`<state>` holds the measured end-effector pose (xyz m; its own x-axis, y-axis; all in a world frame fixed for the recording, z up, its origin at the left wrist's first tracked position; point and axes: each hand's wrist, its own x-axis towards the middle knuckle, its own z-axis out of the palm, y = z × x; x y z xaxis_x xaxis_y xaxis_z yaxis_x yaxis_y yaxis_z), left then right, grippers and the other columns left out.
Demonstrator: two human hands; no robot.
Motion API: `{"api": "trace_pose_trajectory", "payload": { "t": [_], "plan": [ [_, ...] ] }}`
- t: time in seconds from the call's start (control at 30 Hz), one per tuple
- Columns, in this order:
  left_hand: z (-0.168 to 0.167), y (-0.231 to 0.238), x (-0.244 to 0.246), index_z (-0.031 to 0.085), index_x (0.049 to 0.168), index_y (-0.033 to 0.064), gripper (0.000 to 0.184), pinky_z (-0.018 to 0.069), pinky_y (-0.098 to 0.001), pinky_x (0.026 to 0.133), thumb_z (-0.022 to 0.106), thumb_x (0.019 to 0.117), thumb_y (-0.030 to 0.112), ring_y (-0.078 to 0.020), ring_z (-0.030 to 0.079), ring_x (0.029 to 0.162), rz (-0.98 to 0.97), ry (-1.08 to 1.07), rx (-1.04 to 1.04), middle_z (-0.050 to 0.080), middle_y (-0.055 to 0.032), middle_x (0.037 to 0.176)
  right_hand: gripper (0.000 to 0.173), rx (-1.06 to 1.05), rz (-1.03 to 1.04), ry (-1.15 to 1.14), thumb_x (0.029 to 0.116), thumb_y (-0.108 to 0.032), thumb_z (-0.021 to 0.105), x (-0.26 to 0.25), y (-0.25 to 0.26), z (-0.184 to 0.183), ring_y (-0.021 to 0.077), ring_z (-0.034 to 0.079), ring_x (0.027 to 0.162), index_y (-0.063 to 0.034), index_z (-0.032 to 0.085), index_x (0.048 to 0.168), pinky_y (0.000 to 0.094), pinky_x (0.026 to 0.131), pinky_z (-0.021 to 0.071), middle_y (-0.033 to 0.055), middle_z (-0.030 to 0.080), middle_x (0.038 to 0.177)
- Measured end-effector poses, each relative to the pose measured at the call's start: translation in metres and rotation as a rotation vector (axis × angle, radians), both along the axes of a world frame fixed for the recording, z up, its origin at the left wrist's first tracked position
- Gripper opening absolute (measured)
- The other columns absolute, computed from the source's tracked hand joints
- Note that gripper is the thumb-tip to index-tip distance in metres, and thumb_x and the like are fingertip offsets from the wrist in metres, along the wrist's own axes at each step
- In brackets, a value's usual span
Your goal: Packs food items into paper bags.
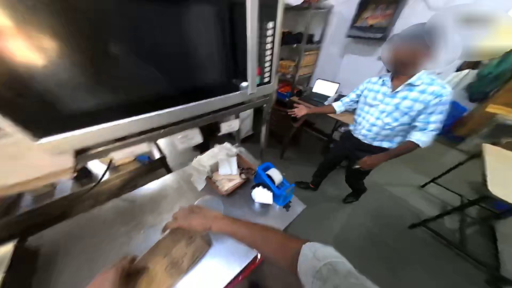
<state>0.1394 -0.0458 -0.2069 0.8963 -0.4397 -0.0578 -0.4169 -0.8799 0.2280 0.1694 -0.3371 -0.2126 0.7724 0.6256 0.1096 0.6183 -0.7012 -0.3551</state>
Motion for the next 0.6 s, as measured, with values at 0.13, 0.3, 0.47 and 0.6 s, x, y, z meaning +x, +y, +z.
{"api": "trace_pose_trajectory", "payload": {
  "t": [0.13, 0.3, 0.47, 0.6],
  "plan": [
    [-0.005, -0.006, -0.019, 0.072, 0.12, 0.0099, 0.034, 0.0548, -0.06, 0.093, 0.077, 0.0896, 0.024, -0.0382, 0.066, 0.113, 0.068, -0.112, -0.12, 0.07, -0.017, 0.117, 0.036, 0.085, 0.026, -0.028, 0.0887, 0.0, 0.07, 0.001, -0.005, -0.016, 0.0291, 0.067, 0.11, -0.0175, 0.074, 0.121, 0.0502, 0.095, 0.0556, 0.0112, 0.071, 0.116],
    [-0.045, -0.005, -0.02, 0.072, 0.099, 0.0046, 0.008, 0.059, -0.0526, 0.078, 0.067, 0.0938, 0.005, -0.035, 0.069, 0.095, -0.029, -0.329, -0.199, 0.07, -0.0149, 0.096, 0.056, 0.041, 0.13, -0.152, 0.0835, 0.0, 0.072, 0.003, -0.009, -0.017, 0.0295, 0.065, 0.098, -0.0314, 0.071, 0.129, 0.0486, 0.083, 0.0565, 0.0087, 0.068, 0.106],
    [-0.103, 0.006, -0.041, 0.073, 0.109, 0.0103, 0.027, 0.0561, -0.0547, 0.082, 0.07, 0.0862, -0.003, -0.0378, 0.065, 0.1, -0.056, -0.503, -0.181, 0.069, -0.0147, 0.108, 0.05, 0.084, 0.056, -0.367, 0.0893, -0.004, 0.069, -0.028, -0.011, -0.072, 0.0339, 0.063, 0.101, -0.0338, 0.07, 0.129, 0.0543, 0.083, 0.0537, 0.0093, 0.067, 0.11],
    [-0.12, 0.018, -0.053, 0.071, 0.124, 0.024, 0.042, 0.0417, -0.0591, 0.11, 0.072, 0.082, 0.027, -0.0381, 0.044, 0.139, 0.159, -0.226, -0.398, 0.05, -0.0105, 0.152, 0.059, 0.016, -0.119, -0.344, 0.0921, -0.02, 0.064, -0.048, -0.01, -0.124, 0.0369, 0.056, 0.122, -0.0474, 0.055, 0.143, 0.0661, 0.102, 0.0411, 0.0072, 0.063, 0.133]
  ]
}}
